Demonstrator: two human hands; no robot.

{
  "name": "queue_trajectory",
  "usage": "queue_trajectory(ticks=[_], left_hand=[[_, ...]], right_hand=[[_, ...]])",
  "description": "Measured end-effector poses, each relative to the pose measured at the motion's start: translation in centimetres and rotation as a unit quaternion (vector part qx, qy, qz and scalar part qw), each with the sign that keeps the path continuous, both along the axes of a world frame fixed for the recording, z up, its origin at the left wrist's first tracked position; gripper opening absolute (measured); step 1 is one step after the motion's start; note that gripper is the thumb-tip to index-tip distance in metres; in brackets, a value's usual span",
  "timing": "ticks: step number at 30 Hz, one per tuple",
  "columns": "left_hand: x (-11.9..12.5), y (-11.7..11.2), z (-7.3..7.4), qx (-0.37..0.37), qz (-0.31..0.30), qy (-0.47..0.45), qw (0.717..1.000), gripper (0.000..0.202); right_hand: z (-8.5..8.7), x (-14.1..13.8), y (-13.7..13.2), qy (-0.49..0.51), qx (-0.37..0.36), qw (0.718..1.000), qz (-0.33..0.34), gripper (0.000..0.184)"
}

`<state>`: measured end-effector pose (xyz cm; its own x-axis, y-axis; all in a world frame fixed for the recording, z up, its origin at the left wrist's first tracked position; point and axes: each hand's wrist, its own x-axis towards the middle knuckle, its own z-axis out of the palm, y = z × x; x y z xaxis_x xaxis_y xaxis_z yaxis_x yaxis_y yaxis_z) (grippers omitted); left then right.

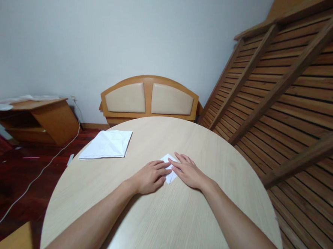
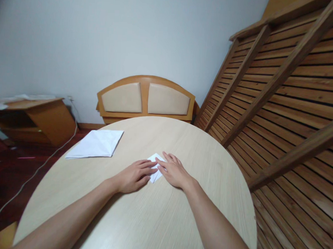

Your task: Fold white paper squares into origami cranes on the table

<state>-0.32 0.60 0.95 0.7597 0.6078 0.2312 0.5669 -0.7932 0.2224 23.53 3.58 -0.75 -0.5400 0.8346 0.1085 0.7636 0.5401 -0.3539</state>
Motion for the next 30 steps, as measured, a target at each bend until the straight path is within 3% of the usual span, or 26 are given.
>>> queue_trajectory(ticks=[8,15,19,22,25,30], left_hand=[[-0.1,0.0,-0.1,-0.003,0.006,-0.005,1.0,0.042],[-0.2,0.0,-0.2,0.001,0.003,-0.004,1.0,0.041],[-0.2,0.0,-0.1,0.003,-0.002,-0.006,1.0,0.041],[-0.2,-0.1,0.1,0.001,-0.011,-0.021,1.0,0.041],[-0.2,-0.1,0.0,-0.006,-0.006,-0.05,0.999,0.049],[-0.3,0.4,-0.7,-0.014,0.009,-0.096,0.995,0.074]], right_hand=[[0.1,1.5,0.3,-0.007,-0.03,0.999,-0.038,0.049],[0.3,2.3,0.4,0.006,0.033,0.998,-0.049,0.045],[1.0,1.2,0.3,0.082,0.091,0.992,-0.042,0.037],[1.2,0.2,0.1,0.142,0.09,0.986,0.003,0.035],[1.4,-0.5,-0.1,0.153,0.076,0.985,0.033,0.036],[1.8,-0.6,-0.3,0.16,0.06,0.985,0.027,0.034]])
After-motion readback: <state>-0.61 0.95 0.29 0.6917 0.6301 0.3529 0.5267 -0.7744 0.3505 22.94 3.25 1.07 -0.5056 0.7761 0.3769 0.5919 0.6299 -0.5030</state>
